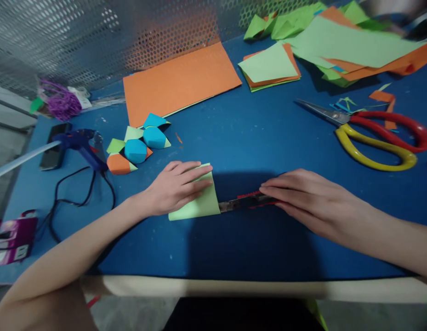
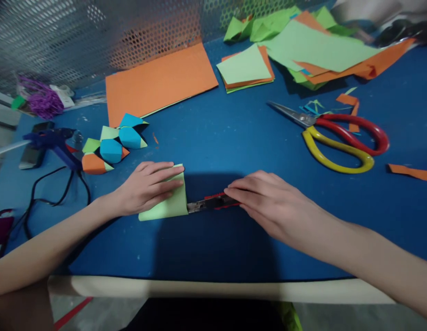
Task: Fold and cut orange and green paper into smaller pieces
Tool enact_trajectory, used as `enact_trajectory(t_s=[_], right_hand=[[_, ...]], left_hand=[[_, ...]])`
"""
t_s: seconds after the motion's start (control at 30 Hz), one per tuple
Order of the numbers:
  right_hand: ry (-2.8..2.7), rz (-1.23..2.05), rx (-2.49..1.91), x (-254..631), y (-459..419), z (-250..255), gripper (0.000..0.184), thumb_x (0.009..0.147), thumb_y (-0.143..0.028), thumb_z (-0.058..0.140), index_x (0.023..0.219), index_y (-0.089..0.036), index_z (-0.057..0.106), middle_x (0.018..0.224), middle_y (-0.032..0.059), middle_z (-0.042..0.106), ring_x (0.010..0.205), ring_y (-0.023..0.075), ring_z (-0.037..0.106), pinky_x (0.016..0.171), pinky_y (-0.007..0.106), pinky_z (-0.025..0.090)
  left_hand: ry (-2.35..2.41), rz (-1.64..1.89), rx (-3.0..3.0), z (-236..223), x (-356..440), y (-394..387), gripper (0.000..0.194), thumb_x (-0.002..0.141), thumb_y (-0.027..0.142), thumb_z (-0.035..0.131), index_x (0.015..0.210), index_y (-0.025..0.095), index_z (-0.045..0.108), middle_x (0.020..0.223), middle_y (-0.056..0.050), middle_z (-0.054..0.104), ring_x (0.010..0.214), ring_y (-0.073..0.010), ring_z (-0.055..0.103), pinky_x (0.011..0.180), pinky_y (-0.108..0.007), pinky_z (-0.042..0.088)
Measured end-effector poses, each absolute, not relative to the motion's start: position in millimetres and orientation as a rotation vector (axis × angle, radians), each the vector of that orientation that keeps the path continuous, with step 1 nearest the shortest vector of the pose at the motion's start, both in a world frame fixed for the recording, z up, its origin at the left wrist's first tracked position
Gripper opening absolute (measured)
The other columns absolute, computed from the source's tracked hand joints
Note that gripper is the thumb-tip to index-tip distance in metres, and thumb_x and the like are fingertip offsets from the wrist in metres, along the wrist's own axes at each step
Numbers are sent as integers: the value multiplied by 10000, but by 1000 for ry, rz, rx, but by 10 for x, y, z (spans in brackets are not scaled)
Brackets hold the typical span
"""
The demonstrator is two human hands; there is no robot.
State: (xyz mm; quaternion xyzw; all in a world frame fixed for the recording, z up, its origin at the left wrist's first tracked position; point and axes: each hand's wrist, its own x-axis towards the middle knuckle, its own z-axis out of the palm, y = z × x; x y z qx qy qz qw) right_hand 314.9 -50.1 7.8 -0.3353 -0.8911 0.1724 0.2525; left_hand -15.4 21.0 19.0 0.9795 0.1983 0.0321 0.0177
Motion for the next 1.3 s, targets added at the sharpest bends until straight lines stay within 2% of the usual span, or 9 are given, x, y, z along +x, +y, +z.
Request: enact_trajectory(t_s=[0.5,1.17,1.3], right_hand=[[-2395,509,-964,3084,-664,84,373,939,-61,456,1289,-163,531,1153,130,638,1030,226,596,816,373,505],[-2373,485,-1024,3048,-771,69,377,938,-64,473,1295,-167,535,1114,121,649,994,225,609,780,363,493],[-2365,497,-1056,3050,-820,60,368,934,-84,490,1288,-161,557,1122,127,652,999,233,618,784,372,501]], left_hand=[[643,69,3009,145,-176,205,351,1002,249,423,1330,260,549,1413,-79,568,1325,-255,460,914,-396,368],[620,108,3025,135,-174,205,334,999,248,443,1310,236,563,1398,-93,579,1305,-267,478,911,-402,374],[638,66,3041,142,-168,204,348,1017,287,397,1320,247,564,1395,-90,581,1311,-264,468,911,-396,370]])
